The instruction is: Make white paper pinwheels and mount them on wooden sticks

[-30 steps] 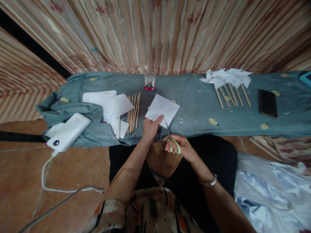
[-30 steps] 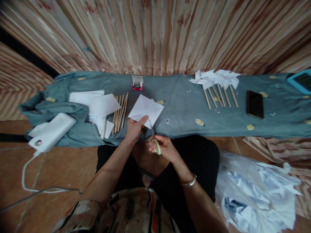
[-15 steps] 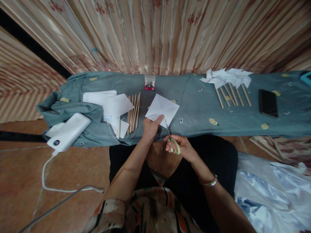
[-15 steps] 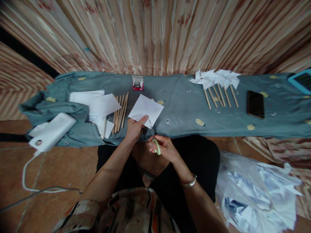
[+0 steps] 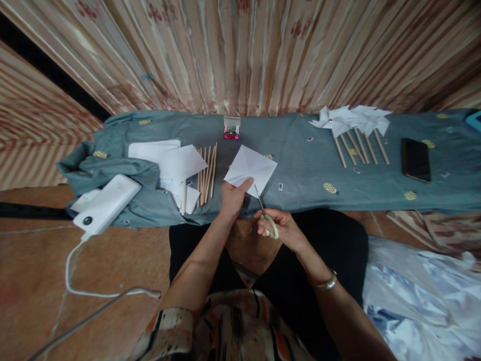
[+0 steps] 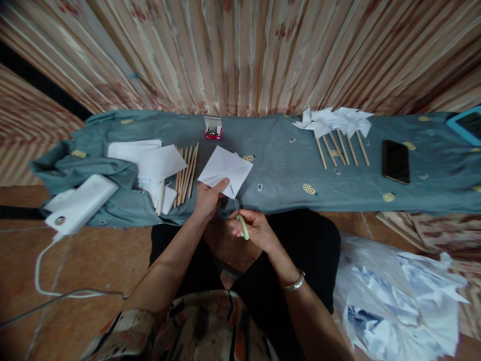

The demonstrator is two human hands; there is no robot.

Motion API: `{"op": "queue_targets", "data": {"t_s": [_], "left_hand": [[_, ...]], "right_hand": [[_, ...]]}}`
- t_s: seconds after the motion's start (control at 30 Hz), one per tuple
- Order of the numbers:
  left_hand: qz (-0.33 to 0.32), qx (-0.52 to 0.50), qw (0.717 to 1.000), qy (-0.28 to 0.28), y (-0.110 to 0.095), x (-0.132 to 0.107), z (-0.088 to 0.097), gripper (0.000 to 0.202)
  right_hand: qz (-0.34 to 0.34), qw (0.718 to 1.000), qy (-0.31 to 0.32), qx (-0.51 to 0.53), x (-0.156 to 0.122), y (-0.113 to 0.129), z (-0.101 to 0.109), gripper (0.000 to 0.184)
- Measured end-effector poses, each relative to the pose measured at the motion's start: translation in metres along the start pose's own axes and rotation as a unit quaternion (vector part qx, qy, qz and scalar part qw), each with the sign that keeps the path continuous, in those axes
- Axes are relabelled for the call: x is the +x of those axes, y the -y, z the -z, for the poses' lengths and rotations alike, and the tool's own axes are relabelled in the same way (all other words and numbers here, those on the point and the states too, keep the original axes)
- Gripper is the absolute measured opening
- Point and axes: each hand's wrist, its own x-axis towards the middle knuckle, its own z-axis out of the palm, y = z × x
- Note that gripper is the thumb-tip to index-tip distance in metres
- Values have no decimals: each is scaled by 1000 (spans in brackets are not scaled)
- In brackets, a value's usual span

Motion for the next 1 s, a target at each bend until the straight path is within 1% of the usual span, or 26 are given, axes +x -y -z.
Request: {"op": "queue_targets", "data": {"t_s": [0.1,0.23,0.37,0.53,0.73,1.0], "left_hand": [[5,-7,1000,3,0,0,0,33],[26,-24,999,22,-2,1,1,31],[39,-15,999,27,-4,1,2,27],[31,20,999,31,-5,-1,2,23],[23,15,998,50,-6,-1,2,22],[31,20,998,48,-5,-1,3,27]], "right_hand": [[1,1000,-2,-5,0,0,1,39],[6,1000,-11,-13,0,0,1,40],[4,1000,-13,-17,0,0,1,41],[6,1000,-13,-17,0,2,1,42],[9,1000,-14,-10,1,4,0,43],[8,1000,-20,-7,3,0,1,45]]}}
